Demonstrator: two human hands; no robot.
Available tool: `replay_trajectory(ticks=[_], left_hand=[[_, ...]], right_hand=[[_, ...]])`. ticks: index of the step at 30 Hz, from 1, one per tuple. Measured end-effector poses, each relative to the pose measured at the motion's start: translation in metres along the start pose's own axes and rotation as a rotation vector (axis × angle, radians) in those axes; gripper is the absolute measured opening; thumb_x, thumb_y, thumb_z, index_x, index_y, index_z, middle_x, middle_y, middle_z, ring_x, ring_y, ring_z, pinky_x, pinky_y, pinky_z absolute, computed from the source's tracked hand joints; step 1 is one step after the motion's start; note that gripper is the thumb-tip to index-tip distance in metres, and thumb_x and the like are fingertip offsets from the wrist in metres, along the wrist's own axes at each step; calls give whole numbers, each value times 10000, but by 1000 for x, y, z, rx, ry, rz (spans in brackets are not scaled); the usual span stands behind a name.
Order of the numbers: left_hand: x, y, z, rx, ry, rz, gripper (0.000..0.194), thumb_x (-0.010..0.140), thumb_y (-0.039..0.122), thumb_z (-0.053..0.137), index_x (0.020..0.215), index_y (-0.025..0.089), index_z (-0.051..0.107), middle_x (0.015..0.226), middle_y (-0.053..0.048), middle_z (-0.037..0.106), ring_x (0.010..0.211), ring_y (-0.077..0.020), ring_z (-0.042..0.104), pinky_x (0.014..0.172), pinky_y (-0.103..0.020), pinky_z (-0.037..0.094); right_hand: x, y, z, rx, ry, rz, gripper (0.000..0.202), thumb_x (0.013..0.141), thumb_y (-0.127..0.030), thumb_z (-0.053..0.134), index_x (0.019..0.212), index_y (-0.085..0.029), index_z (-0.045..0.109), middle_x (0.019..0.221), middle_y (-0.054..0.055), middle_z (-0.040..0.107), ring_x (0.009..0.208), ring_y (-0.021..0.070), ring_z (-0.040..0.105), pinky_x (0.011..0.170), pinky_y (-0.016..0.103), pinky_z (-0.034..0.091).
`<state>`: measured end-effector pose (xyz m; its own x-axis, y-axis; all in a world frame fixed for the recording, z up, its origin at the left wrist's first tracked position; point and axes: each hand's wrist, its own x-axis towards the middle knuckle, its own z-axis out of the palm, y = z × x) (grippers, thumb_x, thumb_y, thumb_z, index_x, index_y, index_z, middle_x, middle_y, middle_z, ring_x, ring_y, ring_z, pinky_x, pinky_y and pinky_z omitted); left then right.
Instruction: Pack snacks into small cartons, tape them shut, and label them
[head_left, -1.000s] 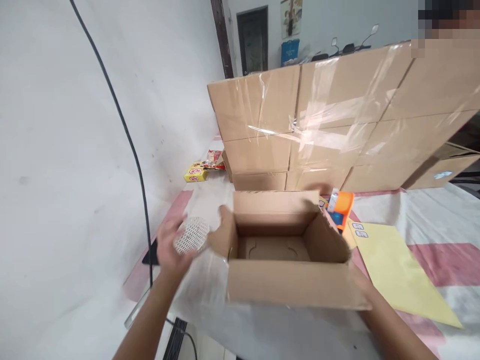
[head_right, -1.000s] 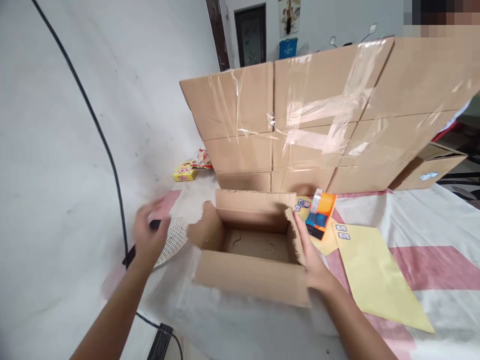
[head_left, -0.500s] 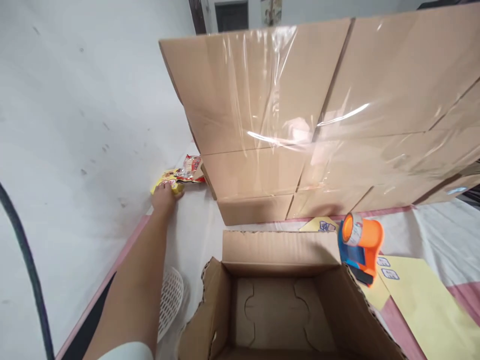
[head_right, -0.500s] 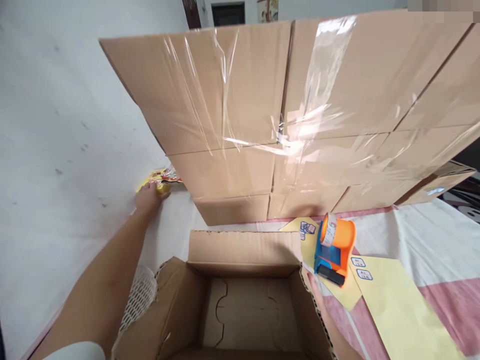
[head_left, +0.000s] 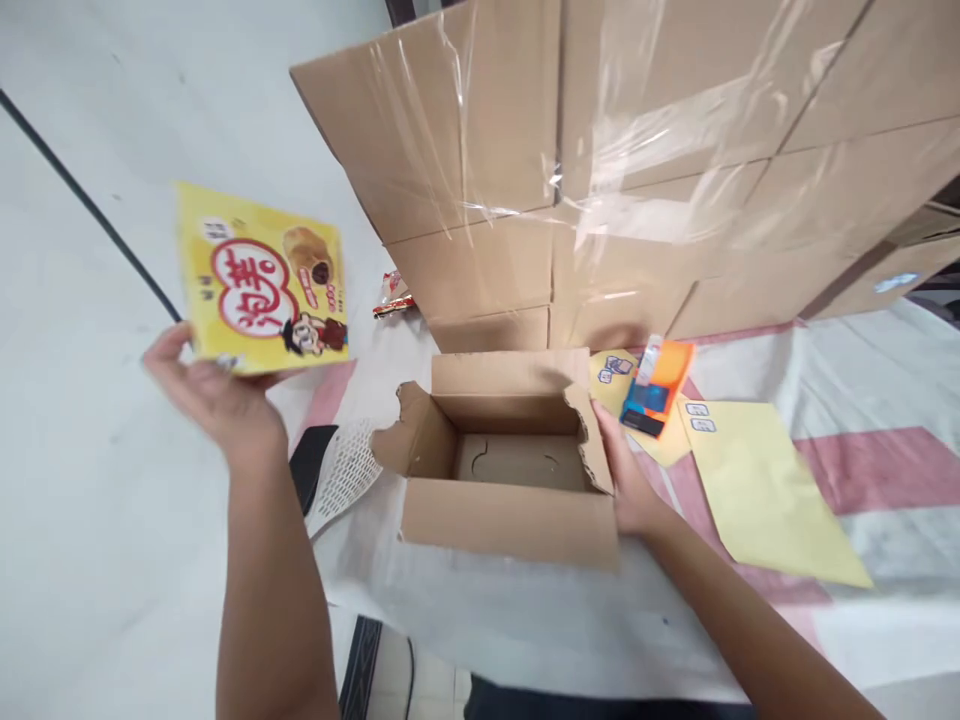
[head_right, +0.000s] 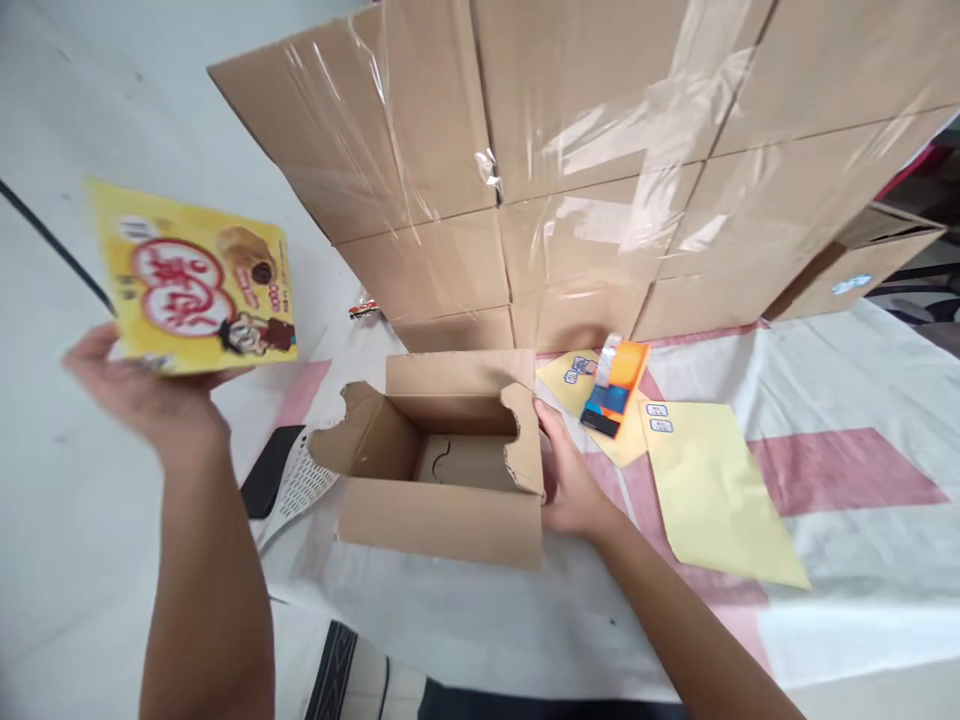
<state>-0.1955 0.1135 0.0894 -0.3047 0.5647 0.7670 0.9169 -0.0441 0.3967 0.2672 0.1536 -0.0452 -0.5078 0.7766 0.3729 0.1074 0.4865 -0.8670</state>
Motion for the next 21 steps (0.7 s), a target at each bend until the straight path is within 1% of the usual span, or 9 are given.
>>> replay_trajectory(ticks=[1,2,4,6,8,12,16,18,21], left_hand=[[-17,24,-17,-89,199,68,626,1027,651,74,1398,246,376,1424,-98,560,1241,-295,630,898,-524,603],[-33,47,-32,-149,271,155,657,997,732,218,1347,239,474,1359,-87,600,1217,-302,636,935,-523,595],[-59,88,-50,-180,44,283,683,954,779,384,1323,237,577,1234,-83,666,1090,-290,678,878,-463,611],[-71,120,-55,-134,-396,331,613,1006,687,388,1378,245,593,1220,-95,684,1067,-278,685,852,-417,609],[-71,145,-50,-31,-672,347,498,1061,551,351,1343,274,655,1264,-100,664,1169,-284,650,964,-437,570],[-64,175,-36,199,-892,432,382,1020,542,508,1303,387,713,1348,-69,631,1278,-304,586,1153,-551,402],[-75,189,-27,287,-851,486,370,1024,505,534,1324,371,705,1507,-39,604,1360,-317,558,1208,-575,287],[-84,198,-17,248,-869,522,393,1079,447,417,1361,368,679,1503,-19,623,1376,-277,568,1194,-523,320],[-94,216,4,130,-1079,578,459,1078,500,396,1453,340,607,1553,-40,580,1408,-260,556,1142,-457,411]], right_hand=[[0,-3,0,6,-1,-13,1227,729,-576,868,1678,-419,107,1743,39,222,1603,422,210,1309,618,258],[0,-4,0,13,-5,-28,1218,737,-542,867,1679,-405,107,1742,49,219,1606,409,213,1314,601,252],[0,-4,0,34,-32,-81,1192,747,-477,859,1678,-379,121,1728,76,240,1597,391,254,1310,575,270],[-1,-4,0,55,-59,-161,1195,730,-433,870,1674,-351,141,1707,105,265,1583,390,287,1300,566,283],[-3,-5,0,80,-73,-222,1223,704,-410,899,1669,-338,151,1685,127,288,1566,392,316,1291,563,292],[-3,-8,1,102,-61,-241,1244,701,-401,921,1673,-328,148,1611,152,348,1517,383,386,1256,563,348],[-3,-11,0,90,-75,-244,1213,765,-361,878,1687,-362,90,1637,132,301,1541,375,344,1241,555,376],[-3,-10,0,76,-78,-279,1170,791,-333,856,1686,-376,102,1650,120,281,1557,376,315,1247,553,365],[-2,-8,-1,67,-86,-325,1155,771,-331,867,1677,-385,151,1631,113,293,1554,383,319,1263,556,335]])
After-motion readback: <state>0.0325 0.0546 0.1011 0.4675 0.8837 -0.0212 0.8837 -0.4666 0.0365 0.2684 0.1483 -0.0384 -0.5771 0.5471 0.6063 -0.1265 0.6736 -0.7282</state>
